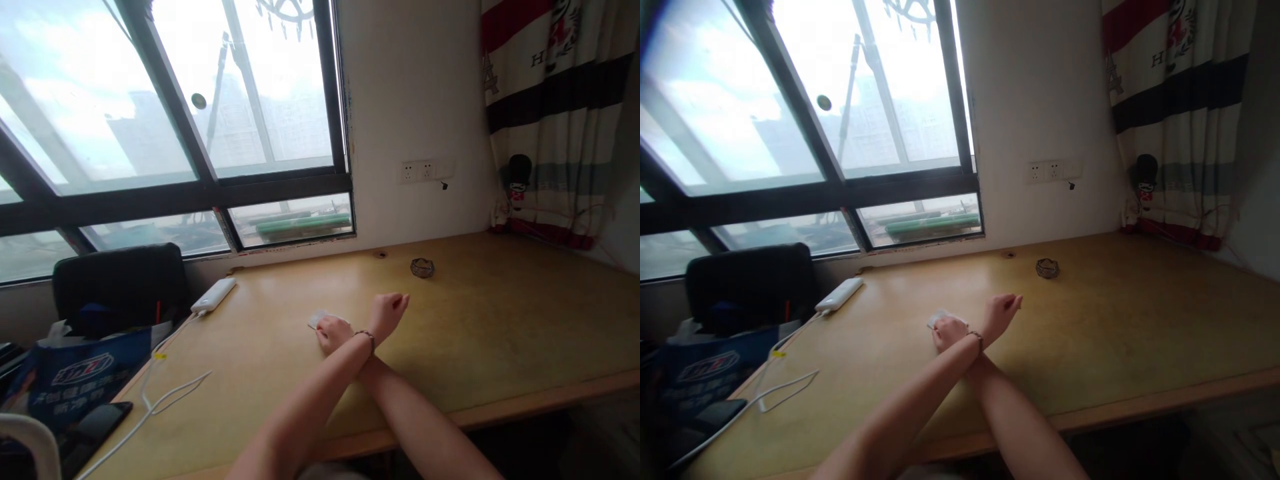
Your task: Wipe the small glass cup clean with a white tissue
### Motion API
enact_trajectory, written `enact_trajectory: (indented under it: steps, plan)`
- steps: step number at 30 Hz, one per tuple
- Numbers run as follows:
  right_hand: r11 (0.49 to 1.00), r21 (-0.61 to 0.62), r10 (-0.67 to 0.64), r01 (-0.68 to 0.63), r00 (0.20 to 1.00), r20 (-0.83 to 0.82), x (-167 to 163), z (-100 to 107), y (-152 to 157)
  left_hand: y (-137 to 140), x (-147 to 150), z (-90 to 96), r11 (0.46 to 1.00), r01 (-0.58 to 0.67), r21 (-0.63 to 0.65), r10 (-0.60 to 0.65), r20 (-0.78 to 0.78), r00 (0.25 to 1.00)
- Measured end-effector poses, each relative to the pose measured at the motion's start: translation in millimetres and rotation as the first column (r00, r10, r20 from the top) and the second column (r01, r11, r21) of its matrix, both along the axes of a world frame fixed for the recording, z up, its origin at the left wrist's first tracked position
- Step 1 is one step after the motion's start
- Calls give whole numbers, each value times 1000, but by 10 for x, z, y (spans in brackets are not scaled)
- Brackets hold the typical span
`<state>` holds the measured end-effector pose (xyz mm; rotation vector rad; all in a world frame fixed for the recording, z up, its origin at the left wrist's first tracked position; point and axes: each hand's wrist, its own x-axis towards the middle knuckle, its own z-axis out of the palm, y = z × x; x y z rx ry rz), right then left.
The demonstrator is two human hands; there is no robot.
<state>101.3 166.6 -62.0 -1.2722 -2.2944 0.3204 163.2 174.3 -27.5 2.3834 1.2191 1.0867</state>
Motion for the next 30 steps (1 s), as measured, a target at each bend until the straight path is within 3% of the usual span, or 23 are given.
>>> enact_trajectory:
  steps: [4,8,13,21,25,30]
  plan:
    - [999,53,9,-8,1000,-18,-3,-32,-35,272,686,-34,998,3,-65,0,51,999]
    - [992,115,46,-46,999,-2,-33,-51,-59,449,1052,-78,991,-54,-122,53,-19,998]
    - [987,150,60,-63,998,28,-58,-44,-74,514,1055,-199,995,58,-86,-79,-261,962]
    - [977,202,68,-64,998,-10,-79,-51,-50,606,915,-424,987,160,23,-136,-418,898]
    - [974,225,44,-41,999,-9,-95,-14,-75,696,1031,-420,994,100,-32,-103,-492,864]
    - [965,255,65,-62,998,-3,-186,25,-152,857,1199,-313,991,-85,-100,26,-480,877]
